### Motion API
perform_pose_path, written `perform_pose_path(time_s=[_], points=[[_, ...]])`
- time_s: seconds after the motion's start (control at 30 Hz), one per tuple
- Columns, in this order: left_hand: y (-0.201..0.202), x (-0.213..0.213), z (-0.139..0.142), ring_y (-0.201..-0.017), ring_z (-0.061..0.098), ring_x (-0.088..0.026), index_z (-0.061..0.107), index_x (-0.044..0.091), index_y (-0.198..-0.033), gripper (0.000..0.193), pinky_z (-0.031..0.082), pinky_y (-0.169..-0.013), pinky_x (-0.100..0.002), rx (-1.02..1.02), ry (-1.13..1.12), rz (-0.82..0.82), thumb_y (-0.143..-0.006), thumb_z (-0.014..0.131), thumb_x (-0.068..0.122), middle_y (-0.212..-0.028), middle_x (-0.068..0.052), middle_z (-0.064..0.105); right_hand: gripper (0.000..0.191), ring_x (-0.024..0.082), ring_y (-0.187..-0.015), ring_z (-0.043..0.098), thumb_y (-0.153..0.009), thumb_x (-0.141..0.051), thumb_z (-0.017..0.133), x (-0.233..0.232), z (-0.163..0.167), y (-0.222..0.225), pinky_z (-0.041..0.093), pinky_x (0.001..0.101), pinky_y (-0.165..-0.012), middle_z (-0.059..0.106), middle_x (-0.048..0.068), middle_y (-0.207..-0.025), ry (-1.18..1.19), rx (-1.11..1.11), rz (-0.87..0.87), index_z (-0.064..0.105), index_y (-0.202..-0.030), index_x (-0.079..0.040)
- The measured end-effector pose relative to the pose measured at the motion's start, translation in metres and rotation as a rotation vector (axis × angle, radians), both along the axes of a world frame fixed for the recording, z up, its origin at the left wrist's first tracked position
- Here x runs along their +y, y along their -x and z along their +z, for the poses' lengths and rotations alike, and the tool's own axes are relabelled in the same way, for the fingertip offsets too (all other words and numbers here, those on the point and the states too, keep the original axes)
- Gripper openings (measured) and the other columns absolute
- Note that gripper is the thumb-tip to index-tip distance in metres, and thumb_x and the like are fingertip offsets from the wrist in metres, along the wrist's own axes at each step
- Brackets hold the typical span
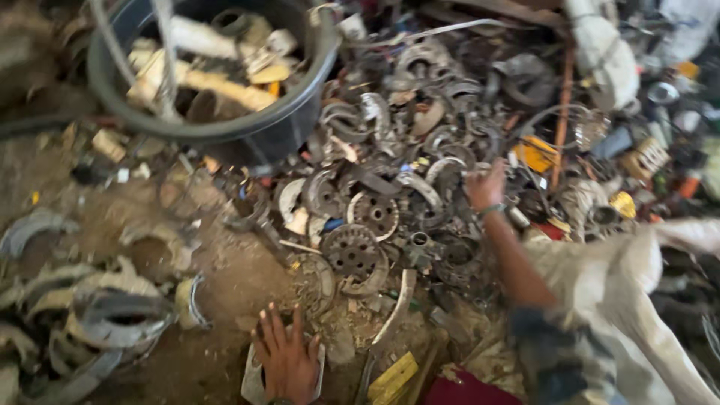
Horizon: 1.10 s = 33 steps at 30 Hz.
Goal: The person sits on the ground in a scrap yard and repeatedly strikes a metal part resting on the floor with a hammer, repositioning it between blows. Later they pick up a different perforated metal disc from the scrap pile and continue hammering it.
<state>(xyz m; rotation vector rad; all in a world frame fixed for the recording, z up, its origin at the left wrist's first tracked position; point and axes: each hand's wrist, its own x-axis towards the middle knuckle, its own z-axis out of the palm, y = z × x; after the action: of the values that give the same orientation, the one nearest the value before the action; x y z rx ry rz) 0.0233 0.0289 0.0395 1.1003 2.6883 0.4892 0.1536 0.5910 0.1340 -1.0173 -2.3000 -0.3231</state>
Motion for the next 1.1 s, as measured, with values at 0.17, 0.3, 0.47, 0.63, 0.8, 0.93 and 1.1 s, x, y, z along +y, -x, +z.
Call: perform_pose_path(time_s=[0.17,0.3,0.47,0.63,0.8,0.93,1.1], points=[[-0.004,-0.001,0.024,-0.150,0.013,-0.044,0.032,0.017,-0.153,0.074,0.009,-0.117,-0.066,0.006,-0.227,0.055,-0.089,0.047,0.053,-0.160,-0.026,0.019,0.091,0.053,-0.144,0.036,-0.089,-0.038,0.076,0.089,0.041,-0.001,0.029,0.0540,-0.122,0.038,0.040,-0.154,0.392,0.012,-0.185,0.034,-0.153,0.011],[0.003,0.002,0.038,-0.152,0.008,-0.045,0.030,0.021,-0.156,0.076,0.006,-0.115,-0.065,-0.154,-0.018,0.030,-0.091,0.049,0.055,-0.164,-0.025,0.014,0.081,0.051,-0.137,0.043,-0.084,-0.036,0.078,0.106,0.065,0.014,0.035,0.0535,-0.115,0.045,0.035,-0.148,0.470,-0.150,-0.297,0.043,-0.148,-0.002],[0.001,0.002,0.038,-0.152,0.011,-0.045,0.033,0.021,-0.155,0.073,0.006,-0.116,-0.066,-0.136,-0.047,0.040,-0.092,0.048,0.055,-0.162,-0.026,0.018,0.071,0.048,-0.129,0.051,-0.079,-0.035,0.081,0.086,0.053,0.022,0.042,0.0528,-0.106,0.054,0.029,-0.141,0.294,-0.324,-0.329,0.054,-0.142,-0.017],[-0.002,-0.001,0.031,-0.148,0.015,-0.045,0.038,0.015,-0.149,0.070,0.009,-0.115,-0.067,-0.007,-0.240,0.060,-0.091,0.049,0.052,-0.158,-0.028,0.023,0.052,0.044,-0.115,0.061,-0.087,-0.016,0.078,0.057,0.012,0.017,0.050,0.0540,-0.093,0.062,0.022,-0.126,0.156,-0.146,-0.085,0.059,-0.135,-0.012],[0.001,0.001,0.029,-0.151,0.011,-0.046,0.034,0.021,-0.153,0.071,0.005,-0.114,-0.067,-0.113,-0.023,0.018,-0.092,0.049,0.053,-0.162,-0.026,0.018,0.051,0.043,-0.103,0.064,-0.093,-0.023,0.078,0.025,0.013,0.020,0.051,0.0535,-0.087,0.064,0.024,-0.118,0.102,-0.428,-0.100,0.057,-0.135,-0.003],[0.002,0.002,0.024,-0.148,0.015,-0.045,0.036,0.020,-0.150,0.074,0.006,-0.115,-0.066,0.011,-0.267,0.066,-0.085,0.054,0.052,-0.155,-0.029,0.023,0.061,0.040,-0.099,0.065,-0.082,-0.027,0.076,-0.011,0.016,0.013,0.050,0.0517,-0.085,0.066,0.021,-0.108,-0.070,-0.364,0.057,0.059,-0.132,0.001],[-0.004,0.000,0.007,-0.149,0.014,-0.044,0.038,0.022,-0.151,0.075,0.006,-0.116,-0.067,-0.005,-0.226,0.074,-0.085,0.056,0.053,-0.159,-0.028,0.022,0.037,0.043,-0.110,0.063,-0.106,-0.022,0.064,0.010,0.017,0.019,0.049,0.0522,-0.095,0.066,0.023,-0.119,-0.013,-0.021,0.229,0.059,-0.137,-0.004]])
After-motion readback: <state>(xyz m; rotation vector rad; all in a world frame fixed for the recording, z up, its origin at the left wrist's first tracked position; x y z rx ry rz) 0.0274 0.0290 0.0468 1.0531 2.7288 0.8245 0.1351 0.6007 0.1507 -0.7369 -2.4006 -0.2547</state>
